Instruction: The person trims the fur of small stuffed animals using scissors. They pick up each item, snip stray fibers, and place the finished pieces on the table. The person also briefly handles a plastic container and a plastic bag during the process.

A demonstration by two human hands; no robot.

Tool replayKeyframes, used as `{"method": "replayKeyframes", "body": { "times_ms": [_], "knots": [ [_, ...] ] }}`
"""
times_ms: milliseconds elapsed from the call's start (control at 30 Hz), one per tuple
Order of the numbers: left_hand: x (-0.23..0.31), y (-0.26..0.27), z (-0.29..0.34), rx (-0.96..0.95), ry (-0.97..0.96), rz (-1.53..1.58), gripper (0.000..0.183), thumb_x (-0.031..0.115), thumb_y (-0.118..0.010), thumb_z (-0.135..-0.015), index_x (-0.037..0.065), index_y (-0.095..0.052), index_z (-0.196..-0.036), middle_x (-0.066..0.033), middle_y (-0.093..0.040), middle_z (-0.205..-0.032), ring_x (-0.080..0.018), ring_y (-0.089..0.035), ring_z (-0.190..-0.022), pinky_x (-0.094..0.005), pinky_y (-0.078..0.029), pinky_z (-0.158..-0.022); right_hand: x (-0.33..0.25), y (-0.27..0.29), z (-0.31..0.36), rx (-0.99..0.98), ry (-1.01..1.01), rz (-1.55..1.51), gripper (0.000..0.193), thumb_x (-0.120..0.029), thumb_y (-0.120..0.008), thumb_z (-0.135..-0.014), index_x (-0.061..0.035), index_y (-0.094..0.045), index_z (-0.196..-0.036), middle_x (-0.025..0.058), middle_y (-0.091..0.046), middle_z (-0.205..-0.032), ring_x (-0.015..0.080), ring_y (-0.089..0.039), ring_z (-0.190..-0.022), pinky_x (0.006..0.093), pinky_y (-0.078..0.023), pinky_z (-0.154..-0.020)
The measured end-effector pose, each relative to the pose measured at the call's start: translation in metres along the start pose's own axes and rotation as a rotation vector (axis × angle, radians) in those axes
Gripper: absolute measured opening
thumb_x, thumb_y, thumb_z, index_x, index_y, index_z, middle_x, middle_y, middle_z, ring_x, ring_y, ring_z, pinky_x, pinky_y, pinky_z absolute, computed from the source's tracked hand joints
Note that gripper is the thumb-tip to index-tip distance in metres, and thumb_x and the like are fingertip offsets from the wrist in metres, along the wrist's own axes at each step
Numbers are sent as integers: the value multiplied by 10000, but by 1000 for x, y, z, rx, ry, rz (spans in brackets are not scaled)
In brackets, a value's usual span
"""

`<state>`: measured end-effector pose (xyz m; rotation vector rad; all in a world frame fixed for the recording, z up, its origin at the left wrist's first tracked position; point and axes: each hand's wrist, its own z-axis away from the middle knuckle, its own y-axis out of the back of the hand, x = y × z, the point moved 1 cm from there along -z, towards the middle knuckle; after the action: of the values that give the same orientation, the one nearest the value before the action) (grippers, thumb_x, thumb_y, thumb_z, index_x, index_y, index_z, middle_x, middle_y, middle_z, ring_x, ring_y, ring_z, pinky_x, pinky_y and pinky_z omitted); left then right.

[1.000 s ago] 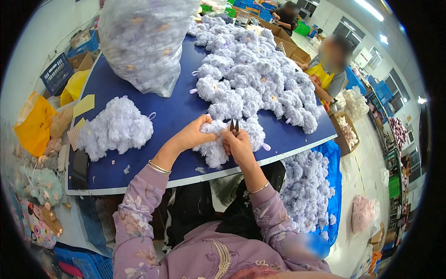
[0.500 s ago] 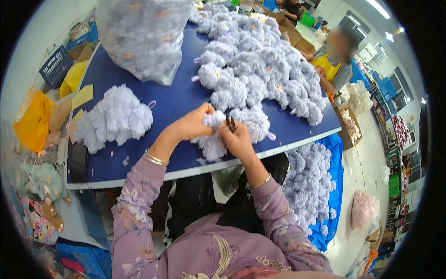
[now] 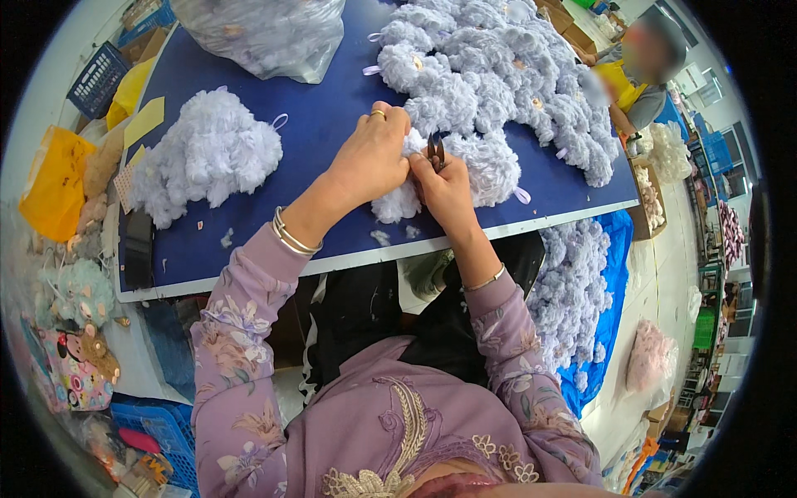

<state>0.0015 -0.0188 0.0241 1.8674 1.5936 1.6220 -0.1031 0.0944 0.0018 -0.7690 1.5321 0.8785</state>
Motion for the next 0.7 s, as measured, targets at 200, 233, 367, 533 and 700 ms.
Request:
{"method": "replayKeyframes", "body": {
  "times_ms": [200,233,367,533,700],
  "knots": [
    [1,7,7,137,45,-26,316,52,-648,-692,-6,-470,-946,-196,-480,-1017,-379,-512,-953,-425,-443,-830,2,2,-8,19,-97,-36,259,-171,-590,-892,-57,-531,-666,-54,-470,-561,37,-410,-487,239,-316,-432],
    [0,10,8,108,48,-76,305,68,-663,-688,-5,-485,-925,-191,-487,-1011,-369,-515,-949,-421,-449,-827,3,3,-10,26,-125,-79,264,-185,-601,-877,-62,-532,-654,-43,-477,-540,49,-416,-442,236,-311,-403],
    [3,20,11,115,54,-230,238,124,-704,-678,-3,-566,-824,-154,-542,-973,-321,-532,-943,-402,-478,-796,-1,0,-13,5,-144,-82,240,-151,-602,-876,-81,-505,-668,-36,-458,-570,59,-405,-434,230,-312,-386],
    [-3,19,10,79,2,-261,183,143,-691,-703,-6,-628,-791,-119,-599,-859,-303,-560,-881,-396,-484,-767,1,-2,-16,-20,-142,-84,226,-143,-598,-868,-87,-492,-677,-36,-454,-581,58,-402,-438,227,-312,-384],
    [-23,22,4,-20,-7,82,216,157,-678,-746,-42,-633,-817,-87,-550,-675,-210,-538,-659,-336,-438,-613,-5,1,-15,-28,-201,-168,220,-149,-596,-872,-96,-491,-686,-44,-435,-578,56,-387,-436,230,-303,-381]
  ]
}}
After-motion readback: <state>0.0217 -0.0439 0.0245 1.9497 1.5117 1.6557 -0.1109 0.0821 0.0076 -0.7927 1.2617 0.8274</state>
